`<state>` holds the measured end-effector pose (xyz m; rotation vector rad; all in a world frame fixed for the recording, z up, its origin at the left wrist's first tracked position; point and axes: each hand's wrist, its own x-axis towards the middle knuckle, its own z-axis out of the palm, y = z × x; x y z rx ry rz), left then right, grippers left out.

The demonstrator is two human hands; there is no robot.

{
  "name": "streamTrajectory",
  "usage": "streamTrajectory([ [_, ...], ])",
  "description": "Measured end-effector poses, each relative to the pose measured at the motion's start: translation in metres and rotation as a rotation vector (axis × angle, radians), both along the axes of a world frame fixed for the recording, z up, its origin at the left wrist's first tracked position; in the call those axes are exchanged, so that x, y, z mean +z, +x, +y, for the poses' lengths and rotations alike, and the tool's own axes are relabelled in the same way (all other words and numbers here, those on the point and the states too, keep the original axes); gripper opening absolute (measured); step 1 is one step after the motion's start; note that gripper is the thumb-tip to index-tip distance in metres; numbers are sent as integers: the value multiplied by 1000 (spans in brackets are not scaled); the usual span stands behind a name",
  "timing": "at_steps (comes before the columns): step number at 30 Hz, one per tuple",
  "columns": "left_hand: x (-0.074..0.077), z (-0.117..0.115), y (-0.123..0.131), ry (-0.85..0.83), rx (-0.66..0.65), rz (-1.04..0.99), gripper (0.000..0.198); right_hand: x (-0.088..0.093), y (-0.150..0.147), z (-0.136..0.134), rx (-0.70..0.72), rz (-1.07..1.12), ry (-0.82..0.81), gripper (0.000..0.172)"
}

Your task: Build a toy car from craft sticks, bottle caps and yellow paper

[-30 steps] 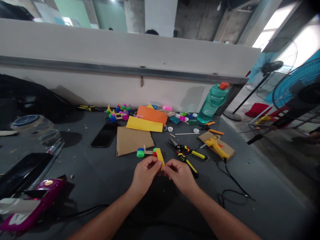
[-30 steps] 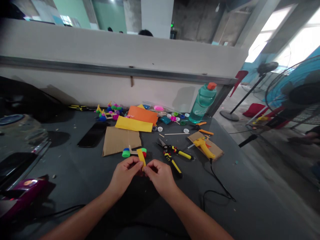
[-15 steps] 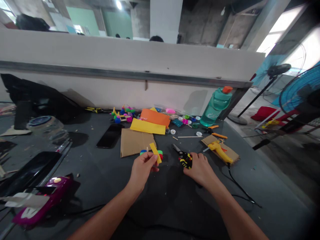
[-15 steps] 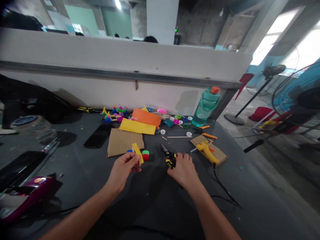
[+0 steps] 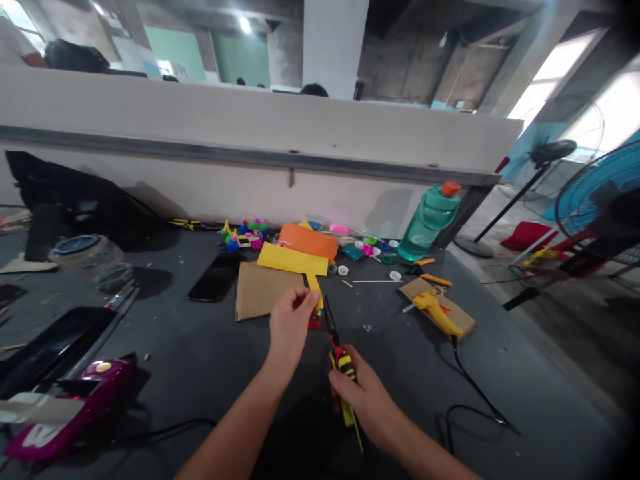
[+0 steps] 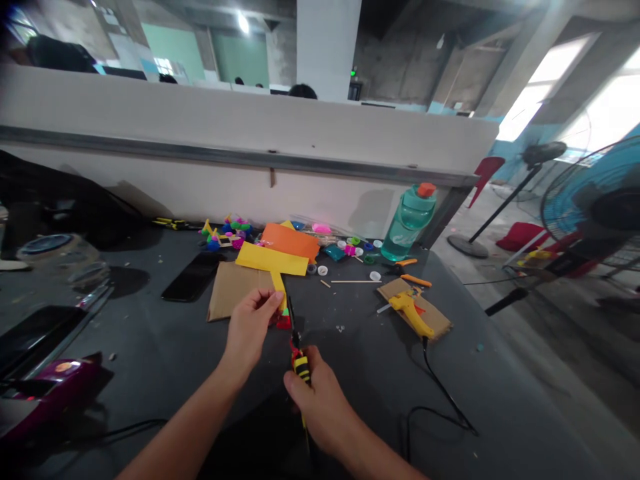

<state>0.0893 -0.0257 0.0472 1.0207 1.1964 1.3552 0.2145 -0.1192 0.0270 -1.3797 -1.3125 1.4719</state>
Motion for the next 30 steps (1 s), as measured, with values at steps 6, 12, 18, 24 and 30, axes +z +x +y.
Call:
streamTrajectory([
  [6,-6,-5,1,55,42,153,30,0,-2,-4,-10,12,-2,26],
  [12,-1,-9,-2,53,39,255,32,-3,-4,-8,-7,72,-101,28],
  [18,-1,-13,-2,77,21,350,31,2,-6,-8,-10,78,-110,33],
  [24,-3,-12,0,111,-8,332,31,4,-6,-7,-4,58,-100,29],
  [30,-5,-10,0,105,-37,309,28,2,-5,-6,10,42,-88,26],
])
